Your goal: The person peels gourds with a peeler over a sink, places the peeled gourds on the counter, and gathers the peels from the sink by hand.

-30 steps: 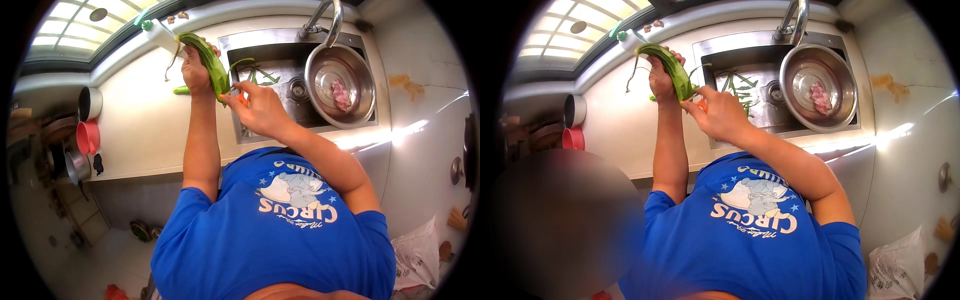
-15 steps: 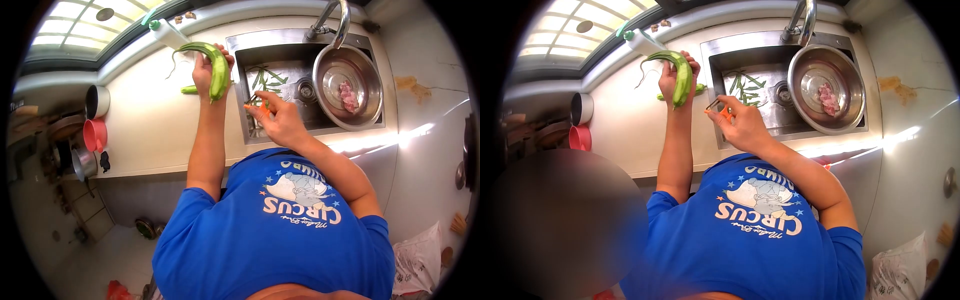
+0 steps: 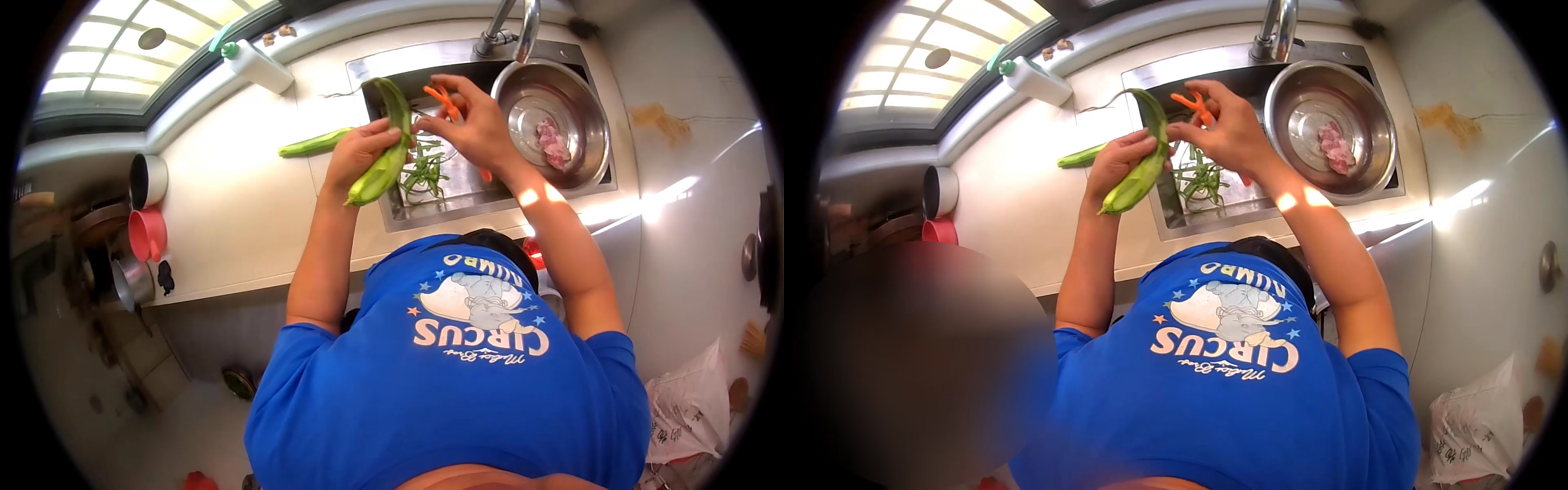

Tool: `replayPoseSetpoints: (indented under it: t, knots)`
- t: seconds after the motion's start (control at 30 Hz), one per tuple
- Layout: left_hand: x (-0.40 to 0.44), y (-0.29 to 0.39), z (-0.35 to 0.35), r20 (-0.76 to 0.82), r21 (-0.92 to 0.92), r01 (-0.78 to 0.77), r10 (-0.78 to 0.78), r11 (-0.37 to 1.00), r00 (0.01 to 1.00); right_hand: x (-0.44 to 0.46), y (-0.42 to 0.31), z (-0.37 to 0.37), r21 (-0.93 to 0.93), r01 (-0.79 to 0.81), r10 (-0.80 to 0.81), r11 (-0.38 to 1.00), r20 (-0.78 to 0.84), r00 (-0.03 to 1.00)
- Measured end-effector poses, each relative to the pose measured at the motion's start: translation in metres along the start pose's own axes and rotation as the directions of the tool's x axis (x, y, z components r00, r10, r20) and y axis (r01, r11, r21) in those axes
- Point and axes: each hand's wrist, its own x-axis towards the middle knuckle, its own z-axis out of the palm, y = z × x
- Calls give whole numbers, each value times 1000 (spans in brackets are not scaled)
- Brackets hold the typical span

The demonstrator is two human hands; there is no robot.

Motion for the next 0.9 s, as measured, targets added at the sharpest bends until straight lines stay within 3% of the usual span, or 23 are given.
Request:
replayPoseSetpoints:
  t: [0.03,0.1,0.13,0.2,0.23,0.27,0.3,0.37,0.47,0.57,0.6,0.7,0.73,0.83,0.87,0.9]
  knots:
    - [-3,1,9,44,42,38,-40,998,998,7,2,1,89,-27,25,996,21,999]
    - [2,-11,8,168,48,114,-121,992,978,21,17,5,15,52,-52,999,8,999]
    - [5,-14,6,229,55,146,-155,988,961,20,20,2,71,-9,7,997,38,999]
    - [1,-13,2,221,-140,176,-142,974,965,20,22,2,183,-137,117,974,119,986]
    - [-2,-8,0,213,-235,185,-135,954,968,19,25,6,232,-162,154,959,54,987]
    - [-10,-3,-2,183,-391,128,-60,911,981,14,29,10,280,-180,191,943,-12,982]
    - [-15,4,-4,241,-420,120,-16,899,970,8,31,13,330,-197,235,923,-80,969]
    - [-26,18,11,147,-410,30,34,912,989,-1,24,20,371,-200,276,907,-165,947]
    - [-18,1,-6,213,-429,-97,205,898,955,-10,21,35,428,-247,360,869,-207,910]
    - [-3,-26,-8,-74,-13,-309,307,951,949,-15,5,47,483,-345,480,805,-187,857]
    - [-6,-23,14,-167,-56,-365,352,929,921,-19,1,50,542,-370,521,755,-152,840]
    - [5,-22,15,-242,-216,-469,419,856,875,-29,-4,54,532,-450,536,717,-8,844]
    - [3,-15,21,-311,-206,-448,376,870,873,-33,-5,56,523,-483,542,702,47,839]
    - [3,-9,6,-224,-277,-414,361,867,905,-36,-5,49,431,-480,566,764,-91,819]
    - [4,-10,7,-272,-270,-402,331,875,904,-38,3,43,432,-468,559,771,-106,823]
    - [2,-9,7,-264,-307,-395,321,866,909,-38,8,40,368,-401,470,839,-120,874]
